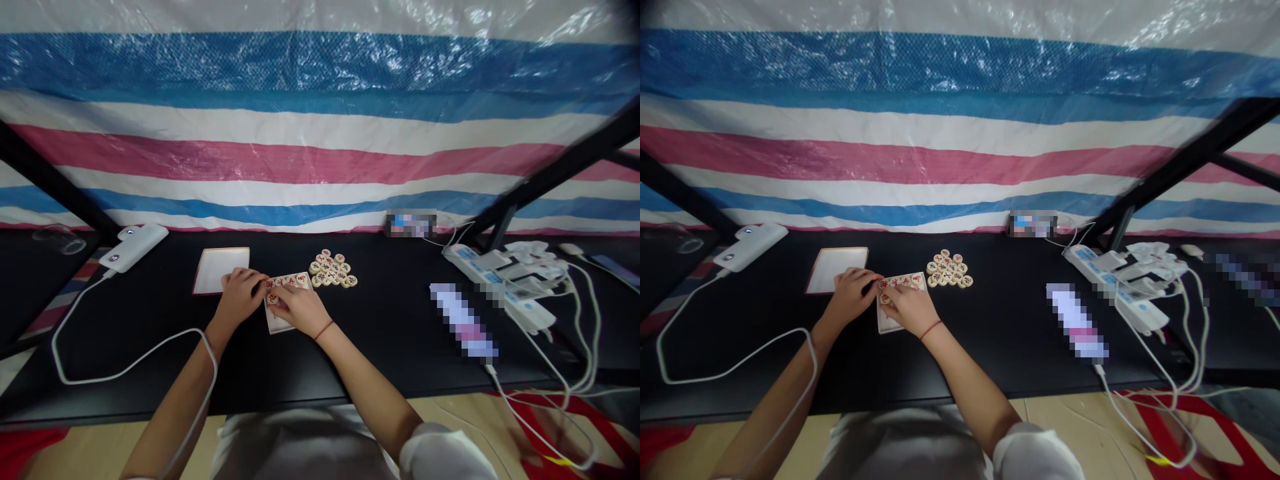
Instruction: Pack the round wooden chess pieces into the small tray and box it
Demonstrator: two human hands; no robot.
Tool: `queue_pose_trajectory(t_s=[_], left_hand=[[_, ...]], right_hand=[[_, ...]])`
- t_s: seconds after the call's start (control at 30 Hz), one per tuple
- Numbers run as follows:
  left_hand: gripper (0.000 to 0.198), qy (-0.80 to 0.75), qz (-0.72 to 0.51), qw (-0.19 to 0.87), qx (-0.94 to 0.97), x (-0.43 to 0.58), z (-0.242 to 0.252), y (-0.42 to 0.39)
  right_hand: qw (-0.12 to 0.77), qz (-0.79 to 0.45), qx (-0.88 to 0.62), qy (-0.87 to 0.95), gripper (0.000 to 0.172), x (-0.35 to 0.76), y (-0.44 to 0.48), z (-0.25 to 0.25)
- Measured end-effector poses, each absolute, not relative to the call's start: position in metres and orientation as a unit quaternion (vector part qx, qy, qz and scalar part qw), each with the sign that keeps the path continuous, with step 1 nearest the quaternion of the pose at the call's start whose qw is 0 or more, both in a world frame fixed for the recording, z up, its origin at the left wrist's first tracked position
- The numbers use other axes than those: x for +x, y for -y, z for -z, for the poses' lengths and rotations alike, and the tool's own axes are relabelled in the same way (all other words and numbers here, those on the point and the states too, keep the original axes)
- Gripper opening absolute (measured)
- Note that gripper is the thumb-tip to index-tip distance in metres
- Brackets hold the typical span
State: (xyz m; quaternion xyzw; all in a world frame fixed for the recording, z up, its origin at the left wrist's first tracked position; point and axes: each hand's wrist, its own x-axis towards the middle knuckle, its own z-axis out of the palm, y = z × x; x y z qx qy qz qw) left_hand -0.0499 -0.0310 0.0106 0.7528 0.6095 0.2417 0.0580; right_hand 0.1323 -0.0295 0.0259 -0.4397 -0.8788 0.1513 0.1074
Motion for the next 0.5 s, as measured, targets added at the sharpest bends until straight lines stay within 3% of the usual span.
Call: queue_pose_trajectory(t_s=[0.4, 0.5], left_hand=[[0.019, -0.619, -0.224, 0.052, 0.751, -0.0492, -0.0100, 0.0310], [0.021, -0.619, -0.231, 0.050, 0.749, -0.0490, -0.0103, 0.0322]], right_hand=[[0.091, -0.144, -0.438, 0.883, 0.030, 0.1276, 0.0287, -0.0248], [0.124, -0.160, -0.433, 0.879, 0.031, 0.1316, 0.0297, -0.0269]])
